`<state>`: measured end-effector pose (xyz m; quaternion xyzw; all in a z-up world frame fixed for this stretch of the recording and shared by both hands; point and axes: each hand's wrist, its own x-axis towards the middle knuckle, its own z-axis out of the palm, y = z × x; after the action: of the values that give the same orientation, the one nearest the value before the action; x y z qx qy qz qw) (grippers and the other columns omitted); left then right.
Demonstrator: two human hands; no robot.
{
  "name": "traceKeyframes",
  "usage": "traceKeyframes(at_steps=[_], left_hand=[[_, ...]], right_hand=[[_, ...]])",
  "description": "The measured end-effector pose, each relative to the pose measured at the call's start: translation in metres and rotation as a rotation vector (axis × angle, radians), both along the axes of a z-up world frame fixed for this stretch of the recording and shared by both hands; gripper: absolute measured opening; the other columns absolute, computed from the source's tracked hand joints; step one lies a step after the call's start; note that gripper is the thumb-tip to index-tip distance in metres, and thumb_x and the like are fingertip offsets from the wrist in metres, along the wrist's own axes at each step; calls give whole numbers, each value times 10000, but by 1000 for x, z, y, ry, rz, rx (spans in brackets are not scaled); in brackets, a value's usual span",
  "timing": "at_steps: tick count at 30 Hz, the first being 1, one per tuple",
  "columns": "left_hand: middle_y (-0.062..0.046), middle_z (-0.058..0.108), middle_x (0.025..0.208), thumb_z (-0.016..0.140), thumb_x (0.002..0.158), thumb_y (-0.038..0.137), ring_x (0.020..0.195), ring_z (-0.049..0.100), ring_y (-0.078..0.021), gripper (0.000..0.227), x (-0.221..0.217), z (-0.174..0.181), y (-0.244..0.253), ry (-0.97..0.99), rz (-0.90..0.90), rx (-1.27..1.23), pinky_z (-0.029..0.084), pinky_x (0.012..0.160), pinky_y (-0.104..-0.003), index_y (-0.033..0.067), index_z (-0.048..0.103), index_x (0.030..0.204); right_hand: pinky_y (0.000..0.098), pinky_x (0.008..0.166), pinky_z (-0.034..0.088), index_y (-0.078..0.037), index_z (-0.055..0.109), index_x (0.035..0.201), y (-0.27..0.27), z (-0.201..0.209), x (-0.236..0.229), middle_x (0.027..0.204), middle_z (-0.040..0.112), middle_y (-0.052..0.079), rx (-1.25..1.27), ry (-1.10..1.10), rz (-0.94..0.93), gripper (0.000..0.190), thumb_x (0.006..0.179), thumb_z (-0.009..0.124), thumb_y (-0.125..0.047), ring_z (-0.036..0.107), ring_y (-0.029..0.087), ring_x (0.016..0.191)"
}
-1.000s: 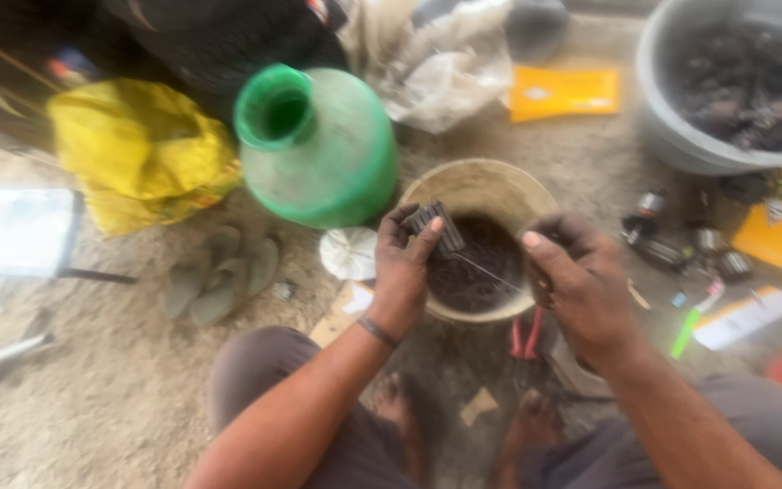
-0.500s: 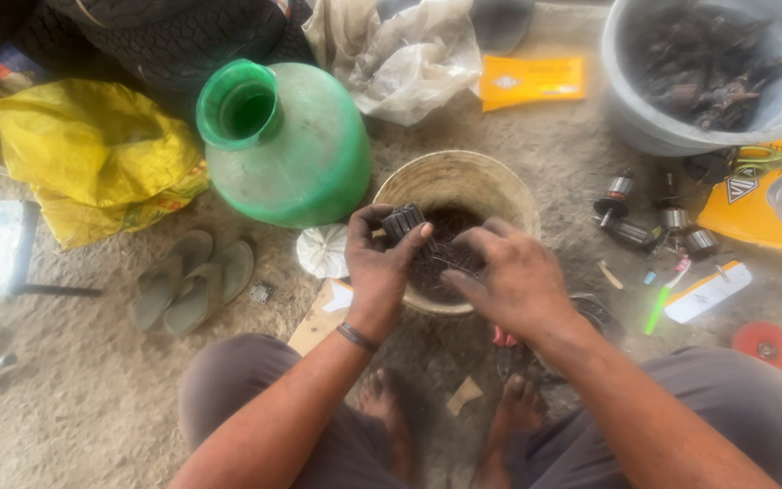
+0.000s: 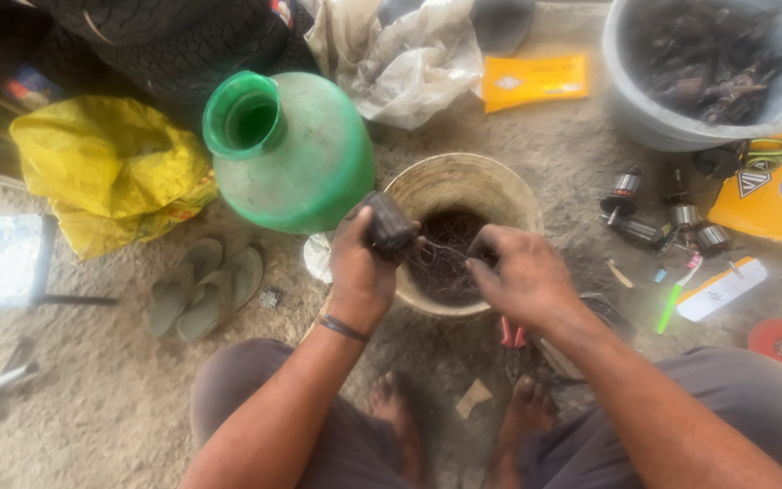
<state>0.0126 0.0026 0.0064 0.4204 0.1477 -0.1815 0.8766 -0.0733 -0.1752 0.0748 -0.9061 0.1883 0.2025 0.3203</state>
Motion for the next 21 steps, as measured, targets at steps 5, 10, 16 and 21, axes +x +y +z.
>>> traceKeyframes(at_steps=[5,10,16,21], left_hand=[[-179,624,1015,609,994,324,827,692,-299,436,0,-2,3,-8,-41,26,621,681,-450,30,459,1278],[-197,670,1019,609,961,303,828,731,-305,468,2,2,4,45,-77,-27,656,691,-420,18,462,1302],[-220,686,1047,653,903,248,795,731,-307,576,-3,8,4,-125,-388,-24,639,639,-393,41,440,1396],[-161,682,1162,781,860,164,1061,691,-217,621,-25,6,-11,-454,-702,340,631,885,-335,54,558,1429]], right_hand=[[387,713,630,-106,651,1020,4,-1,-6,973,732,67,104,-88,-12,113,970,647,-207,714,193,779],[348,707,628,-106,639,973,0,-15,-9,929,720,66,153,-142,-103,64,954,635,-167,700,173,795],[342,717,594,-71,620,985,-30,-16,-6,931,662,85,447,-647,-418,73,1002,640,-139,651,186,830],[345,827,618,-81,636,1005,-53,-23,1,978,680,56,1081,-978,-685,71,1064,612,-114,675,172,903]])
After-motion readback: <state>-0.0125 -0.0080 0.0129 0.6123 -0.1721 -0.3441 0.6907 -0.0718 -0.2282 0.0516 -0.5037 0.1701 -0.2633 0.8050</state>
